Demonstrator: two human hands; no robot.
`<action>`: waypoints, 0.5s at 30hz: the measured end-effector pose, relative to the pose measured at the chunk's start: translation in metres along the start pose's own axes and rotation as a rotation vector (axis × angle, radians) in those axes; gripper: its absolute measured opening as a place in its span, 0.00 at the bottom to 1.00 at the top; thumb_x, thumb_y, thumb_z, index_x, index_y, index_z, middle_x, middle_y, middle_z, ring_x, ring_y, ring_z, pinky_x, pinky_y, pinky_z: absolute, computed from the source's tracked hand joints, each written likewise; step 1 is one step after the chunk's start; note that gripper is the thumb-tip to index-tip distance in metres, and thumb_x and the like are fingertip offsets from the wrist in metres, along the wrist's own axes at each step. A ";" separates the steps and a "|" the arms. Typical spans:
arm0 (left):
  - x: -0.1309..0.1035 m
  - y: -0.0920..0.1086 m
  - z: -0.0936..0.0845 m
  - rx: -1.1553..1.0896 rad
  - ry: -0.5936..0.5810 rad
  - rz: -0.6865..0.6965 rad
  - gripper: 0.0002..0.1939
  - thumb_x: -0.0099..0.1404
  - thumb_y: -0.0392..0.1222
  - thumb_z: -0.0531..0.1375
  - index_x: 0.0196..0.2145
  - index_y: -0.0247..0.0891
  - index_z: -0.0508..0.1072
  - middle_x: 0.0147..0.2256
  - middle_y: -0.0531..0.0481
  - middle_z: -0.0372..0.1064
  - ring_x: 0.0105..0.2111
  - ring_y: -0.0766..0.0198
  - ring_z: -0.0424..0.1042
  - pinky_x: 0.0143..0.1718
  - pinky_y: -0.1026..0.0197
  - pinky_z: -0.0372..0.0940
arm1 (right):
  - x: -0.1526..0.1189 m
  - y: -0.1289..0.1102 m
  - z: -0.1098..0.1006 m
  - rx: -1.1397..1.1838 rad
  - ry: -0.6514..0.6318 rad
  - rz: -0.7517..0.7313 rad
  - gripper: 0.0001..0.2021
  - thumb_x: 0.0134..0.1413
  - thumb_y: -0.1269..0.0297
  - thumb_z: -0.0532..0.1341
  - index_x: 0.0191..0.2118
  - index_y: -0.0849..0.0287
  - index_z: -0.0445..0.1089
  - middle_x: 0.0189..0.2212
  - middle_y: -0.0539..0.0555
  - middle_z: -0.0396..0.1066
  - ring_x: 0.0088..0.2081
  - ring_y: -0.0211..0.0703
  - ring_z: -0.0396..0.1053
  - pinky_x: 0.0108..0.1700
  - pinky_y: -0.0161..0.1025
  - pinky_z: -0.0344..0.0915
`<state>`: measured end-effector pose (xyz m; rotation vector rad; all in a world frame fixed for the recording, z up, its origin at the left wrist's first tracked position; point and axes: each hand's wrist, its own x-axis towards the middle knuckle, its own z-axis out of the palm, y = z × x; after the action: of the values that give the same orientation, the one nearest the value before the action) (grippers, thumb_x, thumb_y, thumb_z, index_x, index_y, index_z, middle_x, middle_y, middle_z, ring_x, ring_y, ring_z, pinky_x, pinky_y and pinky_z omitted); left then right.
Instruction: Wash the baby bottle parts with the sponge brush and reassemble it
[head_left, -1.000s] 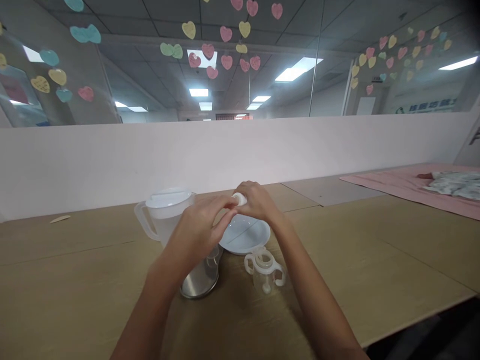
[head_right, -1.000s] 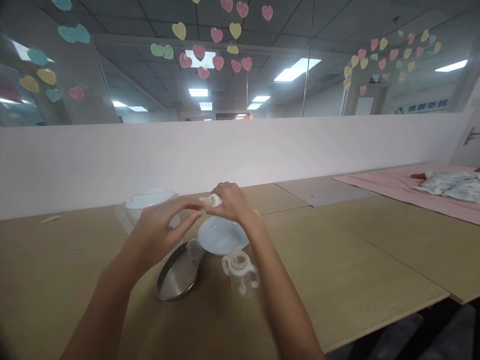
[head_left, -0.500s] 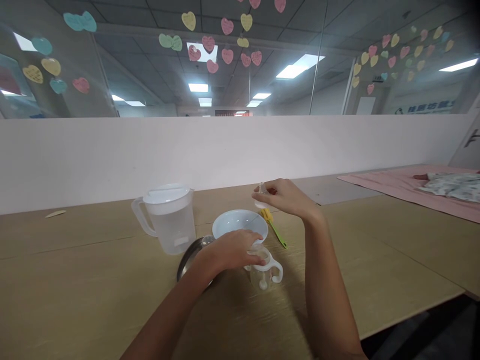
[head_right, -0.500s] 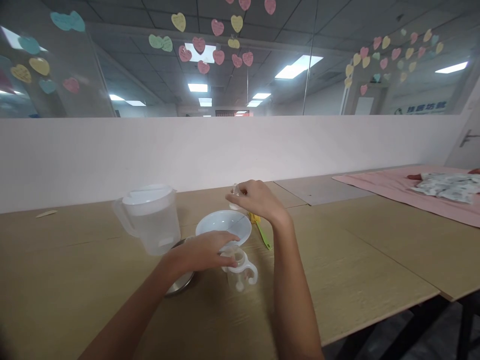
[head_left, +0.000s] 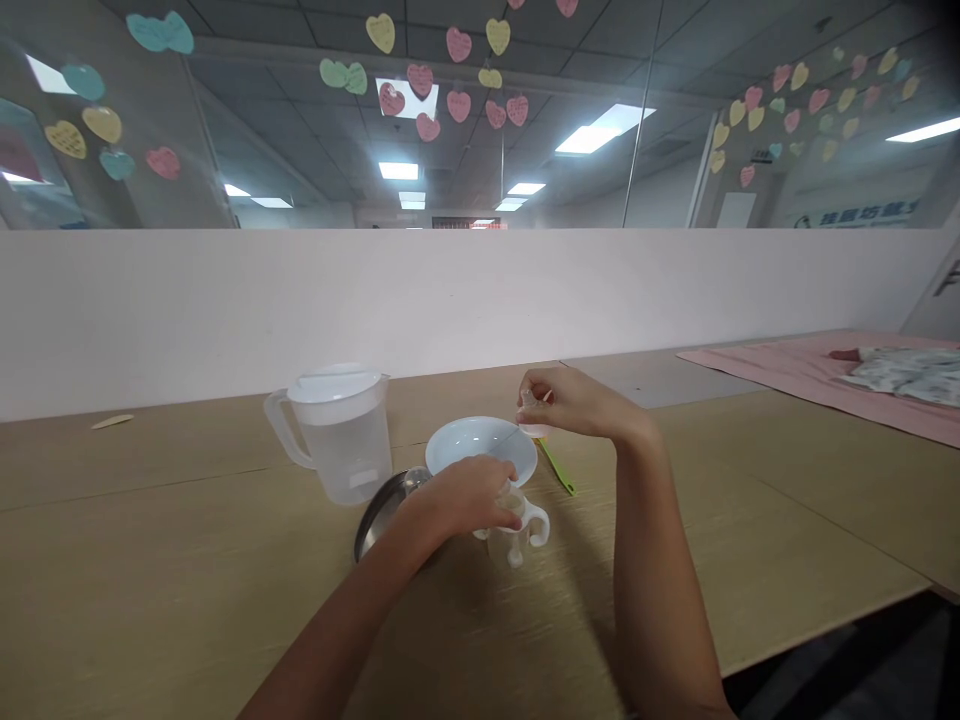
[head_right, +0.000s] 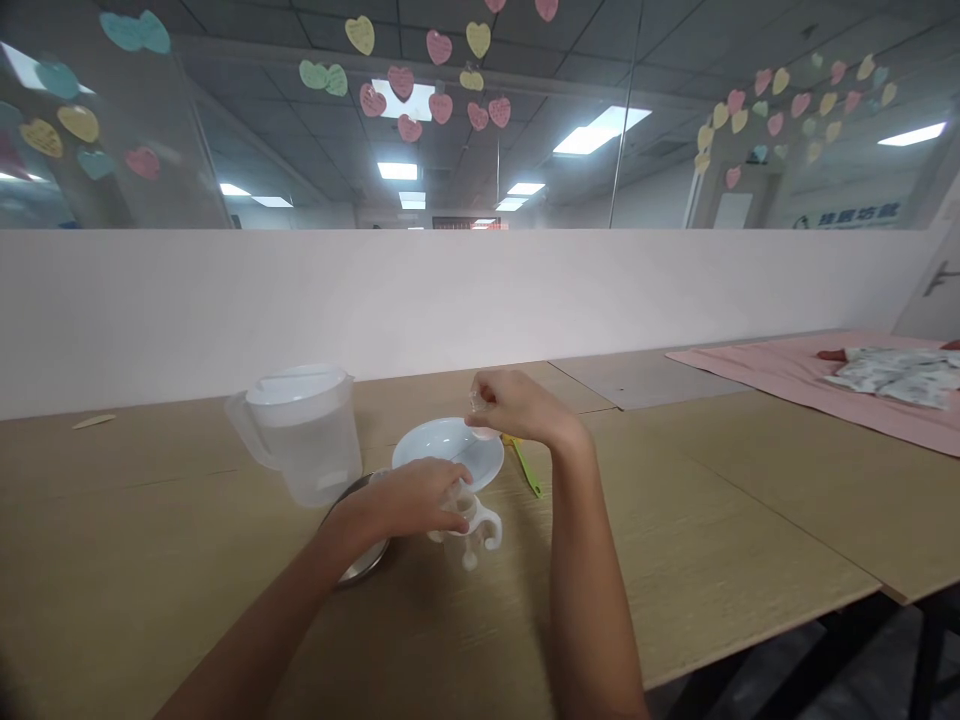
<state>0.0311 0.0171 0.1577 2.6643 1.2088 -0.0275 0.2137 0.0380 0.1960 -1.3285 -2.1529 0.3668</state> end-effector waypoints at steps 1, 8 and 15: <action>-0.001 0.000 -0.001 0.014 0.002 -0.028 0.19 0.54 0.50 0.58 0.41 0.38 0.70 0.37 0.47 0.72 0.35 0.57 0.71 0.28 0.62 0.59 | 0.000 -0.001 0.000 -0.002 0.001 -0.006 0.05 0.42 0.65 0.59 0.26 0.59 0.62 0.27 0.50 0.65 0.28 0.37 0.62 0.27 0.33 0.54; -0.004 -0.012 0.000 0.012 0.052 -0.146 0.27 0.52 0.48 0.59 0.49 0.36 0.67 0.42 0.43 0.71 0.40 0.53 0.70 0.32 0.61 0.61 | 0.000 -0.002 -0.001 -0.074 0.045 -0.024 0.03 0.41 0.66 0.59 0.26 0.59 0.66 0.31 0.52 0.66 0.31 0.40 0.63 0.29 0.34 0.57; -0.019 -0.027 -0.015 -0.109 0.029 -0.120 0.29 0.51 0.49 0.60 0.51 0.42 0.65 0.44 0.48 0.69 0.41 0.57 0.69 0.33 0.64 0.61 | -0.001 -0.001 -0.002 -0.068 0.031 -0.009 0.04 0.40 0.67 0.60 0.28 0.59 0.68 0.31 0.52 0.68 0.33 0.41 0.65 0.32 0.34 0.59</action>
<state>-0.0023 0.0233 0.1695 2.5043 1.3381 0.0568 0.2145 0.0368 0.1975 -1.3519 -2.1624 0.2701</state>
